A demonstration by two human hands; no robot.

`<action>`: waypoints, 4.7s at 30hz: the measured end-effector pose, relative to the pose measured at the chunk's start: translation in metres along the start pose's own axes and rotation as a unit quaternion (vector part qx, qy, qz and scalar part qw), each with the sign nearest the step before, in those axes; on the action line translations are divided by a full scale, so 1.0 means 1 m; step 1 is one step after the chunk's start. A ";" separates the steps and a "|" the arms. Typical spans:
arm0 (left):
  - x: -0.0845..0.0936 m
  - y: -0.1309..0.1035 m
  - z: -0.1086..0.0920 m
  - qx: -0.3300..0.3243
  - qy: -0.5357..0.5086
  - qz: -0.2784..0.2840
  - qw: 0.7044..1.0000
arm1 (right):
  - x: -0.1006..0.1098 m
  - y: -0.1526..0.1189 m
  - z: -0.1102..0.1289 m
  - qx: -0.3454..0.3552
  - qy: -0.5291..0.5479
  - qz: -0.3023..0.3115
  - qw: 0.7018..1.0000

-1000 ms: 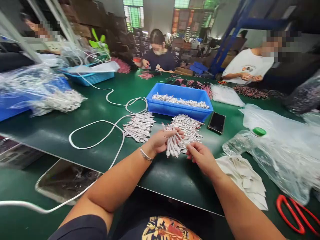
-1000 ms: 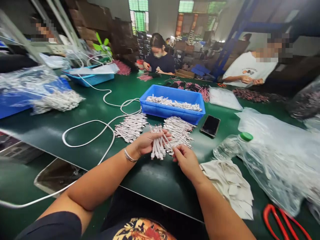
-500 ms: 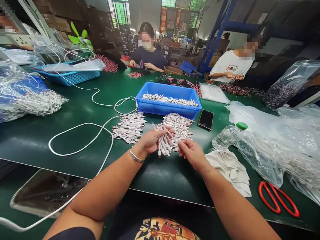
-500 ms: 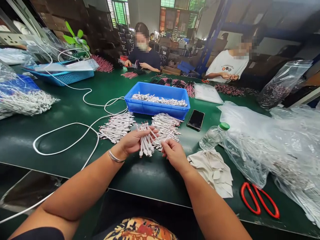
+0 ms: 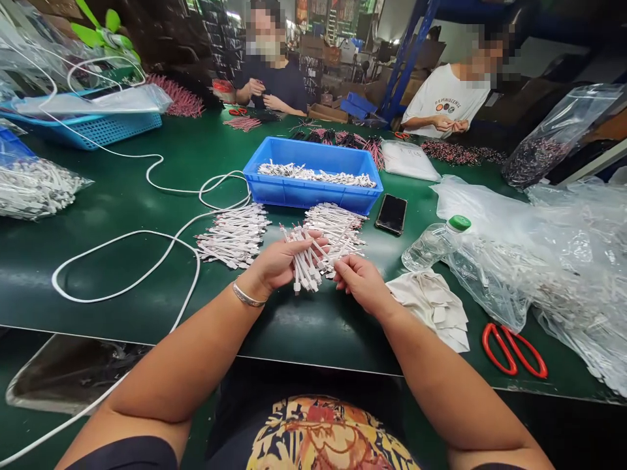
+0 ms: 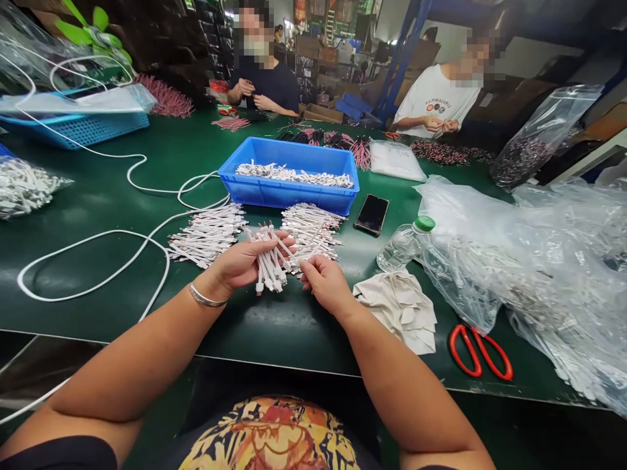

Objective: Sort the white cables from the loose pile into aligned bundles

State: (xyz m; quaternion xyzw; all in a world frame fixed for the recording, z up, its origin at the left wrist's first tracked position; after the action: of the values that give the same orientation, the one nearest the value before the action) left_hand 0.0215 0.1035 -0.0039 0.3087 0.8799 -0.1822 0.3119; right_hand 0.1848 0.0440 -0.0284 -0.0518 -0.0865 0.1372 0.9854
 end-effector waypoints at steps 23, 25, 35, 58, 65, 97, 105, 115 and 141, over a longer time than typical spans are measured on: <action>-0.006 0.001 0.006 0.036 -0.004 -0.032 0.999 | -0.012 -0.003 0.004 -0.070 0.146 0.057 0.985; -0.005 0.001 0.006 0.032 -0.005 -0.032 0.999 | -0.009 -0.002 0.004 -0.071 0.153 0.054 0.984; -0.008 0.001 0.004 -0.010 -0.011 -0.036 0.999 | -0.013 -0.004 0.003 -0.082 0.136 0.084 0.984; -0.005 0.002 0.007 0.000 -0.015 -0.021 1.000 | -0.008 -0.002 0.005 -0.089 0.215 0.074 0.970; -0.007 0.001 0.007 0.012 -0.012 -0.020 1.000 | -0.012 -0.001 0.004 -0.088 0.247 0.101 0.960; -0.003 0.001 0.007 0.030 -0.020 -0.009 0.999 | 0.000 -0.001 0.005 -0.024 0.134 0.018 0.991; -0.011 0.000 0.007 0.024 -0.010 -0.005 1.000 | -0.009 -0.003 0.006 -0.060 0.217 0.048 0.973; -0.016 -0.001 0.015 0.017 0.024 0.003 1.000 | -0.008 -0.001 0.004 -0.076 0.264 0.042 0.961; -0.013 -0.003 0.001 -0.004 -0.056 -0.020 0.998 | -0.009 -0.010 0.009 -0.093 0.126 0.139 0.978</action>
State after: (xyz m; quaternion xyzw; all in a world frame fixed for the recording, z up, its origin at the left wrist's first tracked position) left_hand 0.0278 0.0956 0.0040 0.2789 0.8680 -0.2022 0.3577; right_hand 0.1772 0.0329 -0.0193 -0.1715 0.0338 0.2565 0.9506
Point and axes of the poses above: each hand's wrist, its own y-axis towards the middle knuckle, its own x-axis out of the back of the hand, z = x × y, the point moved 2 cm from there along y, towards the middle knuckle, and after that the axes turned 14 degrees about z, right-handed, at the moved point
